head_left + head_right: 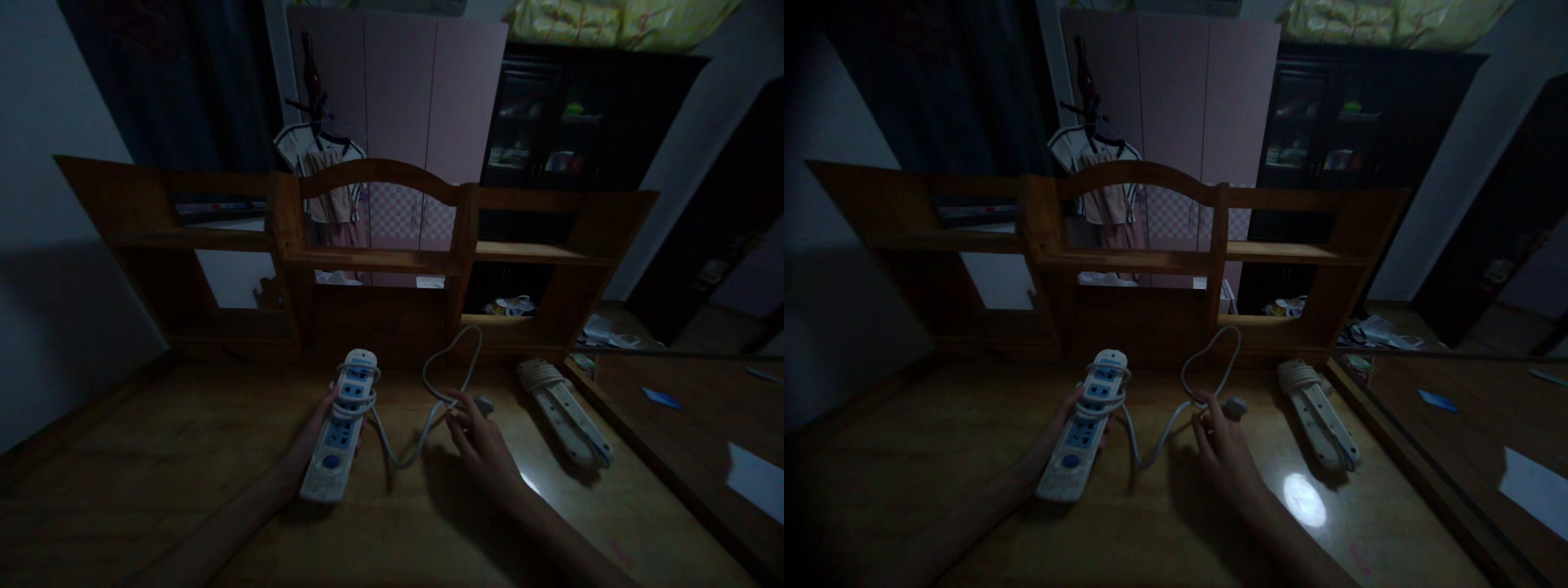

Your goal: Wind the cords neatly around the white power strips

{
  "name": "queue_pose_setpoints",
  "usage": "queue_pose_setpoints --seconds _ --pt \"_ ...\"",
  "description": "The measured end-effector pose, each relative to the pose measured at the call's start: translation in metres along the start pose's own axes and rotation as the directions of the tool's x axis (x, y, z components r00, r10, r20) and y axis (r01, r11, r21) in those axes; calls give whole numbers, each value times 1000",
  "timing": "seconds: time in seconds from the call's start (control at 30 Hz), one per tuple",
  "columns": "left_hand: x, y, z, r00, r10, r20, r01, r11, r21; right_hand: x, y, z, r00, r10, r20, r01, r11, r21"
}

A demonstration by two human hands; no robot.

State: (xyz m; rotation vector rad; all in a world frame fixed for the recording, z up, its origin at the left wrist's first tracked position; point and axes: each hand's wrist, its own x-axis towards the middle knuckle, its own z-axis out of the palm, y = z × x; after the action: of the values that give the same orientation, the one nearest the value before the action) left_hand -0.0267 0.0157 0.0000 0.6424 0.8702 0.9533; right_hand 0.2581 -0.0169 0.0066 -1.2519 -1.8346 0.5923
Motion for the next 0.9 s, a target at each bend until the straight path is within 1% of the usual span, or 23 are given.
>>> queue_pose_setpoints --seconds 0.07,0.17,0.27,0.33,0.4,0.47,0.5,0.57,0.73,0.83,0.9 --pt "-1 0 1 1000 23 16 -23 1000 -1 -2 0 2 999 -41 34 42 998 -39" --pt "-2 0 1 999 31 44 -30 999 -14 -5 -2 3 989 -91 116 100 992 -71" --pt "0 -2 -1 998 53 25 -53 999 2 -8 -9 1 971 -128 200 149 984 -96" --pt "0 -2 -1 999 49 15 -49 999 10 -10 -16 -3 942 -164 292 201 974 -100" --pt "1 -2 -2 999 38 12 -38 999 3 -12 -23 -5 897 -202 392 258 961 -96" --pt "1 -2 -1 999 38 -1 -38 999 -1 -13 -28 -5 867 -223 447 299 948 -107" --pt "1 -2 0 999 35 -6 -35 999 -1 -13 -29 -5 862 -224 454 308 944 -120" --pt "0 -1 2 999 32 -12 -32 999 4 -14 -29 -2 870 -209 447 306 939 -155" --pt "0 0 2 999 36 34 -36 999 -4 -13 -22 2 892 -162 421 274 936 -220" --pt "1 -1 -1 998 26 59 -26 1000 -5 -13 -18 3 887 -158 433 280 931 -233" --pt "3 -2 -4 998 30 54 -30 1000 -5 -13 -16 4 884 -157 440 281 931 -232"
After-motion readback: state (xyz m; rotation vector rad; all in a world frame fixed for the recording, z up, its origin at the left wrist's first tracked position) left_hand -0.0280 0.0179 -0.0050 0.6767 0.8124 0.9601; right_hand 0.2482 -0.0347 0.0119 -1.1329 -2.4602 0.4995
